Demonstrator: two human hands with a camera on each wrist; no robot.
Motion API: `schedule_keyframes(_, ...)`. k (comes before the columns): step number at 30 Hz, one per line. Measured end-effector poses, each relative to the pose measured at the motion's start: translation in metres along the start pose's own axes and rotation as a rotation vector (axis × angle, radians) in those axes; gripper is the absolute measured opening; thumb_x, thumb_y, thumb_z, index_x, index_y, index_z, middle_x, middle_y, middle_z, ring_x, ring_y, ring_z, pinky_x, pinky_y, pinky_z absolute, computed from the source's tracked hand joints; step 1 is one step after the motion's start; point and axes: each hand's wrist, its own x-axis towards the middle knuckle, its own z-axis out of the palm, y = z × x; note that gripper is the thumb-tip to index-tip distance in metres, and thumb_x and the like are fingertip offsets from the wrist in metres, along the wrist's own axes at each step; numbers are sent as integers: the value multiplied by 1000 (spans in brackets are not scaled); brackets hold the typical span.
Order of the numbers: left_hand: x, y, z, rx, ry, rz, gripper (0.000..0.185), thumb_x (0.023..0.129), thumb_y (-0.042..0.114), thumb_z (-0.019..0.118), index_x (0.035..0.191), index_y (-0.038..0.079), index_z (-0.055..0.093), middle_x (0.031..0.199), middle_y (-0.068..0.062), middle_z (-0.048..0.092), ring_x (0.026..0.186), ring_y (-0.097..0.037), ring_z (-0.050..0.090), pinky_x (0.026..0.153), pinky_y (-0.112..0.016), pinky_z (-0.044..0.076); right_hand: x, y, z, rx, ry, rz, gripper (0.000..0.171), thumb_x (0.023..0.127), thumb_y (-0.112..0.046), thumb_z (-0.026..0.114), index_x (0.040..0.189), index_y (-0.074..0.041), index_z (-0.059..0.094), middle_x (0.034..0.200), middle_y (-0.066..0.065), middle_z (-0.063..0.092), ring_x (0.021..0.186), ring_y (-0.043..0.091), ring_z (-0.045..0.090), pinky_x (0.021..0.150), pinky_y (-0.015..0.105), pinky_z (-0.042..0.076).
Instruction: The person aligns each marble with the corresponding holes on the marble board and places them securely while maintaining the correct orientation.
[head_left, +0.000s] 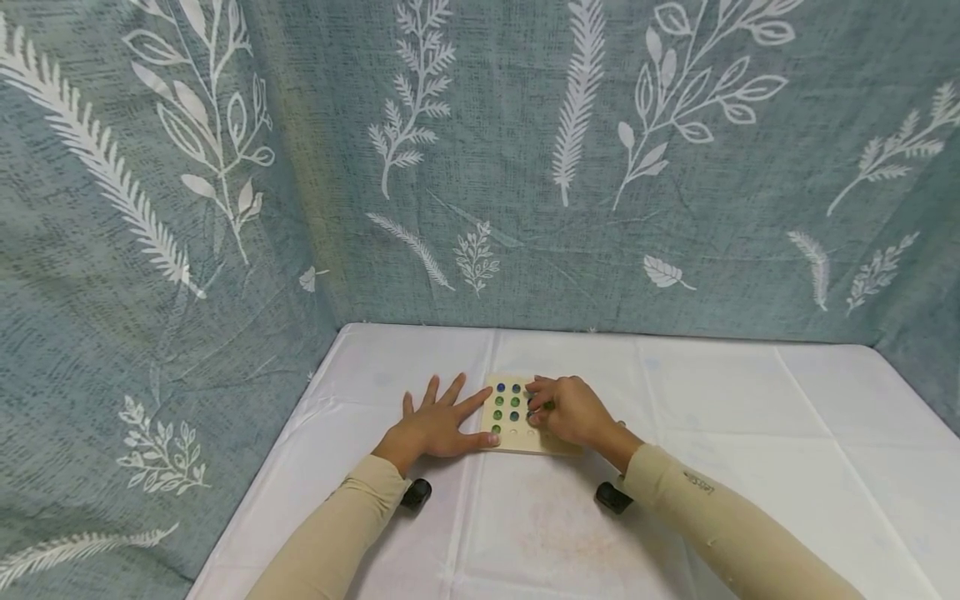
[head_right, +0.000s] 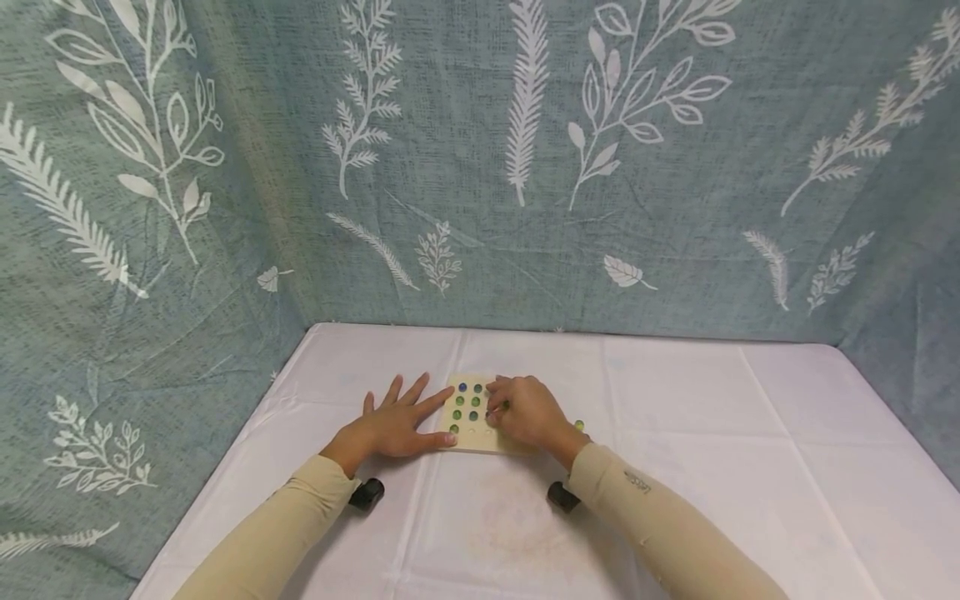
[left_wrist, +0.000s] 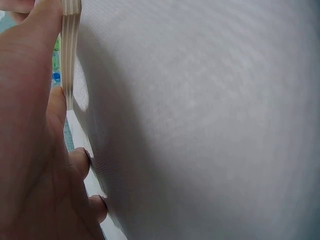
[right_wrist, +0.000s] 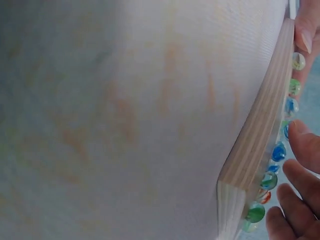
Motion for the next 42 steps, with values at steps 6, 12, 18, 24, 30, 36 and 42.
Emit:
schedule_keyframes(6,0,0,1,-1,2,0,85,93,80,52,165,45,23,179,-6,4,163,-46,-4,121,-80,1,-1,1,0,-24,5,-14,12,87,-5,82,99,-5,84,136,13,71,140,31,60,116,48,47)
schedule_keyframes(12,-1,1,1,-2,-1,-3,84,93,80,52,165,45,23,179,-5,4,163,-46,-4,121,-80,1,-1,1,2,-42,9,-22,12,87,-7,83,98,-6,84,136,12,72,139,30,61,116,47,47)
schedule_keyframes(18,0,1,1,8,-2,-7,84,93,80,51,165,46,23,179,-5,3,163,-46,-4,122,-80,1,-1,1,2,-55,14,-29,11,87,-7,83,98,-6,84,135,12,72,139,30,61,116,47,47)
schedule_keyframes(24,2,0,2,24,-2,-14,85,92,82,50,165,47,22,179,-4,3,163,-45,-5,122,-79,1,-4,3,-4,-25,23,-11,17,87,-5,82,104,-3,83,138,12,70,140,30,59,117,48,47)
schedule_keyframes(30,3,1,0,24,-6,-19,86,92,81,51,165,47,21,179,-4,2,163,-45,-6,122,-79,0,-11,10,-19,10,59,-19,17,85,2,80,101,-3,84,137,15,70,138,32,61,115,50,48)
schedule_keyframes(36,3,2,-2,19,-1,-26,86,92,81,52,165,46,22,179,-4,2,163,-45,-7,122,-79,0,-24,17,-35,18,63,-21,15,87,2,78,102,-2,83,138,16,70,141,34,58,112,54,50)
schedule_keyframes(42,1,3,-1,6,-3,-22,86,92,79,54,165,44,24,179,-6,3,163,-47,-6,122,-80,0,-43,27,-49,-2,41,-12,16,88,-1,79,103,-2,83,140,16,69,143,36,55,111,56,50)
